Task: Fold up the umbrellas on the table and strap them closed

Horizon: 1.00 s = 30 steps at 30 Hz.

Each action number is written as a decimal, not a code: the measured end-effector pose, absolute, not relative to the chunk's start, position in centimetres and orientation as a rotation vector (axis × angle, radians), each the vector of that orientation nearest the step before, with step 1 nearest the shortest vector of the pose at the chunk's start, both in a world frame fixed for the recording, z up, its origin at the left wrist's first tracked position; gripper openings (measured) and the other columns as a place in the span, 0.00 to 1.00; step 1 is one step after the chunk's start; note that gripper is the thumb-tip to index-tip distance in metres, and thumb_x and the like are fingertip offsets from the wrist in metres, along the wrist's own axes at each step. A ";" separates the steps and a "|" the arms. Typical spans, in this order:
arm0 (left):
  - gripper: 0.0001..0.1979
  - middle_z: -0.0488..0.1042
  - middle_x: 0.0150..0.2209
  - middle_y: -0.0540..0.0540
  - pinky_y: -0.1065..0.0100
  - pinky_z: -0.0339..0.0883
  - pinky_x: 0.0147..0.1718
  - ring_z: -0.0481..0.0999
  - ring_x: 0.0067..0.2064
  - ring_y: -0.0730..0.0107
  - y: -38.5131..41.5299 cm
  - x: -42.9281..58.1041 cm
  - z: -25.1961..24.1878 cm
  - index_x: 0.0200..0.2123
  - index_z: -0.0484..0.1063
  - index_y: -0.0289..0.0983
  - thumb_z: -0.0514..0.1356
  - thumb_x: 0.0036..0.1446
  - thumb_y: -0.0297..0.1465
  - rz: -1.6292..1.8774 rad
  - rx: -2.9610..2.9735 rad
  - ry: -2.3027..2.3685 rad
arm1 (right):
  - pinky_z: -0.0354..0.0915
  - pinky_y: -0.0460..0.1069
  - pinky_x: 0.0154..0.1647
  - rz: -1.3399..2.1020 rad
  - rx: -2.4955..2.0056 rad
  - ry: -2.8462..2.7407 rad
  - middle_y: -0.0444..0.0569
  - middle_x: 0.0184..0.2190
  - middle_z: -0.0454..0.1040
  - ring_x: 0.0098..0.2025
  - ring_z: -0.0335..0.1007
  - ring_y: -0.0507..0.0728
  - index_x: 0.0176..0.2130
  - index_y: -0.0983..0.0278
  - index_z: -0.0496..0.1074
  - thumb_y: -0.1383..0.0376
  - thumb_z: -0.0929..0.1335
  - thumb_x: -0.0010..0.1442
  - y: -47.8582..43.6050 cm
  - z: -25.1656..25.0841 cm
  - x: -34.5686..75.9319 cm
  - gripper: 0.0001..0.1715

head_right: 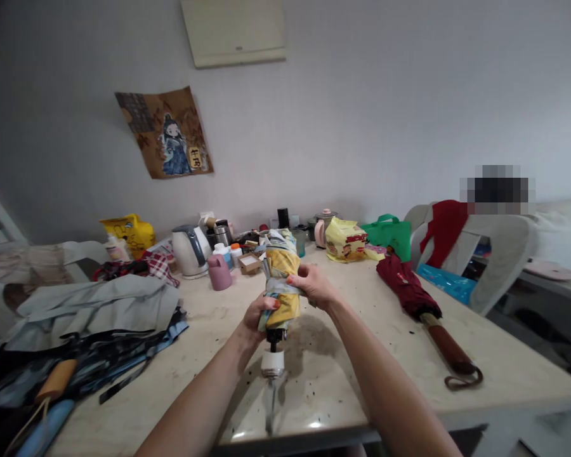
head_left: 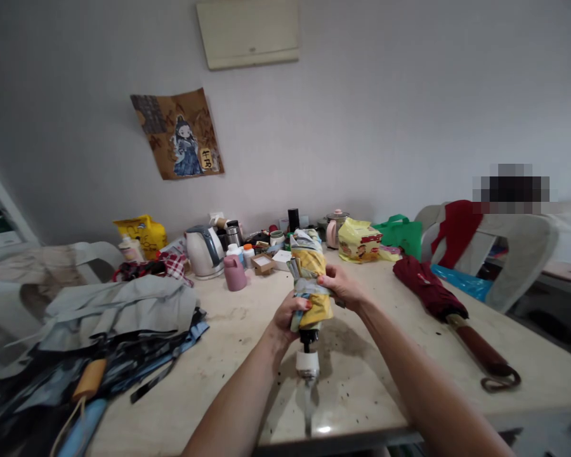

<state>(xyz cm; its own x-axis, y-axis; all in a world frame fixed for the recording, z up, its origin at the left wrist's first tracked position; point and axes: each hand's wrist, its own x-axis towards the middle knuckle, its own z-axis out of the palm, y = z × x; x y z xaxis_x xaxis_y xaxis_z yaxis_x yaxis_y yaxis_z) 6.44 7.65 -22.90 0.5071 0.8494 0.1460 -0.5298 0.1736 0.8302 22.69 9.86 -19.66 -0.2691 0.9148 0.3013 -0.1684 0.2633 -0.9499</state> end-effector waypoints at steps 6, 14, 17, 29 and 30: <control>0.24 0.78 0.32 0.40 0.64 0.70 0.35 0.78 0.33 0.61 8.6 5.7 -23.7 0.39 0.74 0.30 0.69 0.35 0.33 0.815 0.993 0.372 | 0.66 0.46 0.27 1.215 -0.804 -1.430 0.47 0.31 0.76 0.28 0.69 0.52 0.38 0.67 0.73 0.50 0.78 0.40 9.4 -20.0 22.3 0.31; 0.30 0.78 0.33 0.45 0.64 0.72 0.35 0.76 0.31 0.67 7.9 6.9 -22.6 0.40 0.71 0.33 0.74 0.28 0.27 1.153 1.100 0.620 | 0.67 0.50 0.35 0.640 -1.030 -1.380 0.49 0.32 0.74 0.34 0.69 0.56 0.35 0.64 0.69 0.46 0.76 0.40 10.1 -20.2 21.7 0.31; 0.29 0.78 0.33 0.47 0.63 0.72 0.36 0.76 0.31 0.66 8.4 7.0 -22.3 0.39 0.70 0.34 0.71 0.26 0.23 1.350 1.139 0.776 | 0.63 0.48 0.29 0.362 -1.050 -1.286 0.45 0.26 0.70 0.27 0.64 0.53 0.31 0.62 0.66 0.46 0.73 0.47 9.8 -20.6 21.1 0.25; 0.28 0.79 0.34 0.46 0.65 0.71 0.36 0.75 0.32 0.67 8.9 6.4 -22.8 0.40 0.74 0.31 0.71 0.29 0.22 1.228 1.277 0.704 | 0.54 0.46 0.22 0.738 -0.953 -1.498 0.42 0.18 0.64 0.21 0.55 0.49 0.23 0.63 0.69 0.56 0.72 0.42 7.6 -19.2 19.8 0.14; 0.28 0.79 0.34 0.46 0.65 0.71 0.36 0.75 0.32 0.67 9.0 6.4 -22.9 0.40 0.74 0.31 0.71 0.29 0.22 1.204 1.293 0.692 | 0.54 0.46 0.22 0.742 -0.940 -1.492 0.42 0.18 0.64 0.21 0.55 0.49 0.22 0.63 0.68 0.56 0.71 0.42 7.5 -19.1 19.8 0.14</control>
<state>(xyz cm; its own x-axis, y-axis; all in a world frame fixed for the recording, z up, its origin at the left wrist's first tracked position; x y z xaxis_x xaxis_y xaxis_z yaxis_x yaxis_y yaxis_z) 6.39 8.98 -22.89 0.2925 0.9292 0.2258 -0.2730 -0.1451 0.9510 19.77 7.51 -19.11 -0.0127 0.8770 0.4804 0.1464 0.4769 -0.8667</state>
